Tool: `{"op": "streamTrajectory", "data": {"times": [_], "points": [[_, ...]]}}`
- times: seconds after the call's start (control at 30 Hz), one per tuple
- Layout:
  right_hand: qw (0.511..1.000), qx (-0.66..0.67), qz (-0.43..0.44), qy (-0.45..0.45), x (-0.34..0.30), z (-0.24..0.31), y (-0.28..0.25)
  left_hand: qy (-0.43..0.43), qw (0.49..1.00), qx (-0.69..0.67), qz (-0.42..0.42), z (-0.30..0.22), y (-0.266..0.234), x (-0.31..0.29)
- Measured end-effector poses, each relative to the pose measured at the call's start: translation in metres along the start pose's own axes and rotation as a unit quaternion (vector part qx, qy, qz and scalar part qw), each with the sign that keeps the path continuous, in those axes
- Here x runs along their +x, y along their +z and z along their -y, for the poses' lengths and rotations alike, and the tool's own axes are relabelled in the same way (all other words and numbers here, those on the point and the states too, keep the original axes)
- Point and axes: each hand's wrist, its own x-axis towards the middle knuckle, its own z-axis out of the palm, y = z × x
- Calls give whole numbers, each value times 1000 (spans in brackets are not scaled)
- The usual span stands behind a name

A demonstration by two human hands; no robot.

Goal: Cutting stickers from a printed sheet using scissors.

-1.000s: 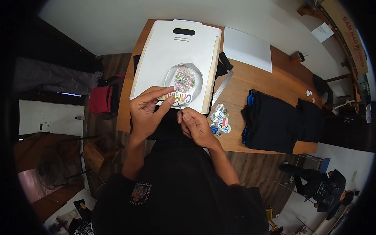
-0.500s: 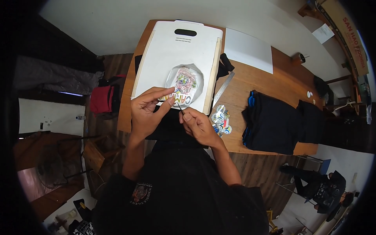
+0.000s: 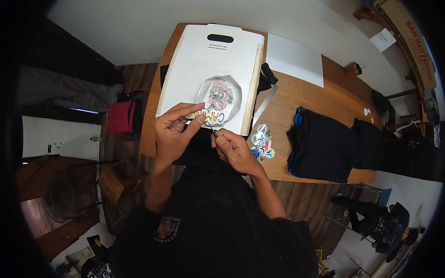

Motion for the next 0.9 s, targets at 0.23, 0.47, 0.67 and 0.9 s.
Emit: {"op": "streamTrajectory", "data": {"times": [0.23, 0.47, 0.67, 0.9], "points": [[999, 16, -28, -36, -4, -8, 3, 9, 1000, -21, -18, 0, 6, -6], [993, -64, -63, -76, 11, -13, 17, 5, 995, -64, -81, 8, 2, -7], [993, -36, -73, -86, 17, -10, 28, 20, 995, -54, -81, 14, -3, -10], [990, -43, -88, -98, 24, -12, 33, -13, 992, -99, -77, 16, -7, -11]]}}
